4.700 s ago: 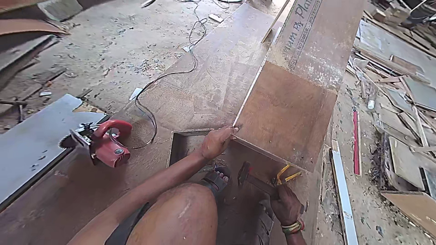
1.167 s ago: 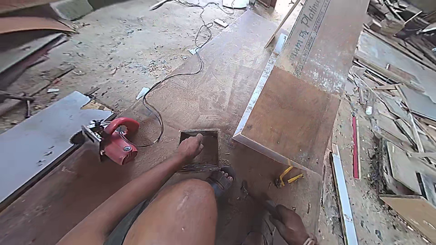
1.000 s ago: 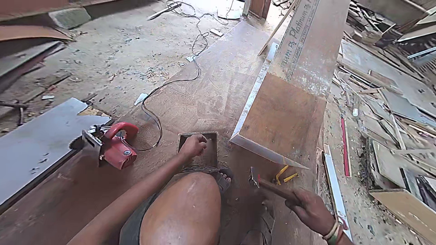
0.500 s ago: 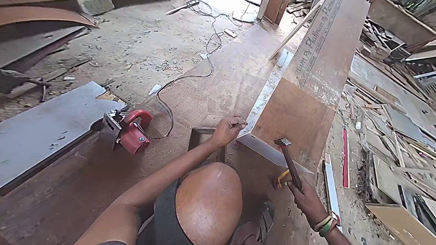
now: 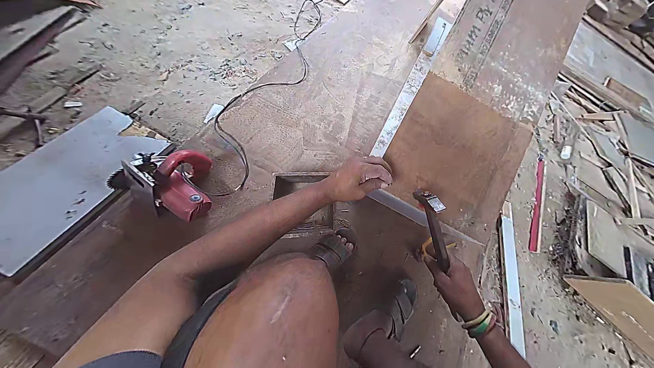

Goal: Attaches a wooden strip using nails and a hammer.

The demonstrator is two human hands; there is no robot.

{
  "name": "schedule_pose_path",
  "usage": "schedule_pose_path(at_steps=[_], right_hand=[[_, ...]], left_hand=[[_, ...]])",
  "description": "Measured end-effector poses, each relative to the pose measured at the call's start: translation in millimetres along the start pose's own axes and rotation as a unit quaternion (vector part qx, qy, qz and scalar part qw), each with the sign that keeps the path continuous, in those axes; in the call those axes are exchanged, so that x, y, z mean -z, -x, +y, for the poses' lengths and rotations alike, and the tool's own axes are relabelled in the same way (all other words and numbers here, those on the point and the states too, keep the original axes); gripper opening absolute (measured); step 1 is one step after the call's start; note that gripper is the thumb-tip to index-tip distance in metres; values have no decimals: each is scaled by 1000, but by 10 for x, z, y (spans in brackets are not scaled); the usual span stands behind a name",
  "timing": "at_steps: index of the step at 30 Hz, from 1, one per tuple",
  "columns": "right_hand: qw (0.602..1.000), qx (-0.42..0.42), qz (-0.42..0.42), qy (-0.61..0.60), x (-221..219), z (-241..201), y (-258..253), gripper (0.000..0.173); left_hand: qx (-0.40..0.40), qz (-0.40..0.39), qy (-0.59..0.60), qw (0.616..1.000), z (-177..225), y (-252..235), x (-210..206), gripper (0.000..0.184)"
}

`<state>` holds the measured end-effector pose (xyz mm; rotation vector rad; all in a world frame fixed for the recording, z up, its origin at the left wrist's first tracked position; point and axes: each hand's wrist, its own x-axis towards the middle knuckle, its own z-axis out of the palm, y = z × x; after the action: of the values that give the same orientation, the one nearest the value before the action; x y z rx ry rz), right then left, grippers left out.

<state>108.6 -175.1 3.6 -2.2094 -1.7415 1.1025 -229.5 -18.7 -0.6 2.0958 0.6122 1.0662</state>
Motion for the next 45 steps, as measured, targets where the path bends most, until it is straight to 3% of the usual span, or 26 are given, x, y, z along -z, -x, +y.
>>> schedule_pose_path(at_steps=[7, 13, 21, 26, 34, 37, 41, 45], right_hand=[[998, 31, 29, -45, -63, -100, 115, 34], [991, 91, 18, -101, 32, -325, 186, 43], [960, 258, 83, -66, 333, -821, 323, 56], [928, 336, 139, -80, 342, -908, 375, 50], [964, 247, 90, -48, 168, -761, 327, 55], [942, 301, 141, -50, 329, -894, 406, 56], [894, 380, 226, -76, 413, -930, 404, 41], [927, 311, 184, 99, 213, -712, 305, 46]], left_hand=[[21, 29, 104, 994, -213, 17, 10, 11], [10, 45, 98, 994, -227, 84, -43, 13], [7, 73, 85, 994, -202, 85, -120, 14], [-16, 74, 94, 993, -235, 88, -115, 14], [-25, 98, 81, 992, -215, 101, -155, 14], [-26, 97, 74, 992, -215, 103, -160, 14], [-38, 96, 64, 993, -220, 104, -183, 15], [-25, 89, 25, 995, -205, 138, -218, 16]])
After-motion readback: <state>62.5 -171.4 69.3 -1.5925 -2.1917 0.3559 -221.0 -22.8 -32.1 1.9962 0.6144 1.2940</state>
